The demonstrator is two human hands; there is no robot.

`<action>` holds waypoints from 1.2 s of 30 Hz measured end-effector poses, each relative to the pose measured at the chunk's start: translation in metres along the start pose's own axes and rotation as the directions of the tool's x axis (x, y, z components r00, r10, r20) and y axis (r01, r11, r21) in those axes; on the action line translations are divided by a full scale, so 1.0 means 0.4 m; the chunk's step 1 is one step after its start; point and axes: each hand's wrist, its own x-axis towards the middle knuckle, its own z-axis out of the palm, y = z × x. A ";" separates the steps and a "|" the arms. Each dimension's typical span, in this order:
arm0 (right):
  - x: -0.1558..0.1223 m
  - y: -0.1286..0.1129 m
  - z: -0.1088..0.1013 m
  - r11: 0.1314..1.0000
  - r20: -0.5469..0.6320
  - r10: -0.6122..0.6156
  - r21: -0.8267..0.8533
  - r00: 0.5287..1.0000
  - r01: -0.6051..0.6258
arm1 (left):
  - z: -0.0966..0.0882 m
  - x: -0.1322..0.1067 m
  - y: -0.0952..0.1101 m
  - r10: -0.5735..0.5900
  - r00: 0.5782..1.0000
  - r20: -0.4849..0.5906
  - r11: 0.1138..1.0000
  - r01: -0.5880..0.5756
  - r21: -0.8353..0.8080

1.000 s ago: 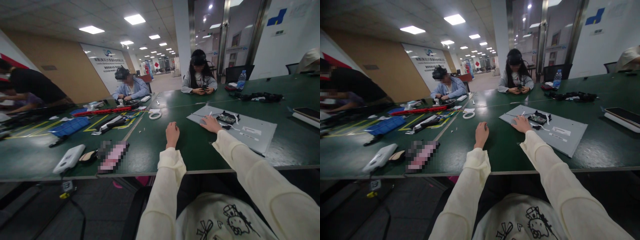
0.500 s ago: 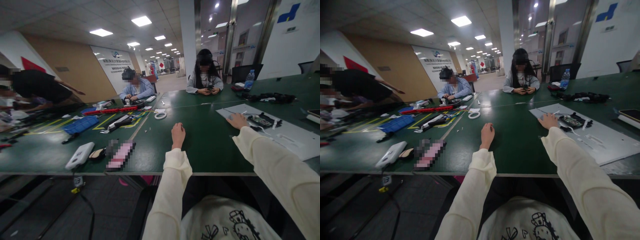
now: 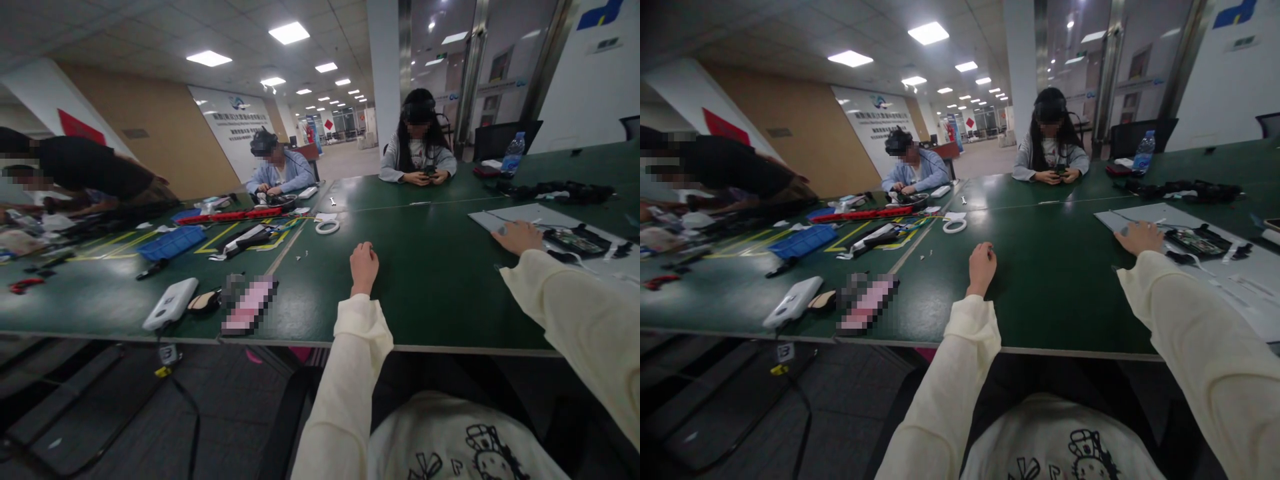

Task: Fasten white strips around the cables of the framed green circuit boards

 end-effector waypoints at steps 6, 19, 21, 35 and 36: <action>-0.009 0.013 -0.008 1.000 -0.009 0.014 0.024 1.000 -0.014 | -0.010 0.001 0.008 -0.139 0.990 0.002 0.981 0.138 0.135; -0.049 0.075 -0.088 0.995 0.171 -0.097 -0.008 0.980 0.100 | -0.019 0.001 0.031 -0.136 0.978 0.157 0.936 0.075 0.343; -0.079 0.096 -0.095 0.995 0.183 -0.091 -0.018 0.979 0.096 | -0.019 0.001 0.031 -0.119 0.980 0.160 0.942 0.061 0.331; -0.163 0.120 -0.097 1.000 0.081 -0.016 0.000 0.997 0.016 | -0.005 0.004 0.018 -0.088 0.983 0.162 0.950 0.033 0.311; -0.153 0.125 -0.098 1.000 0.124 0.019 0.017 0.992 -0.022 | -0.004 0.005 0.018 -0.089 0.983 0.163 0.949 0.034 0.312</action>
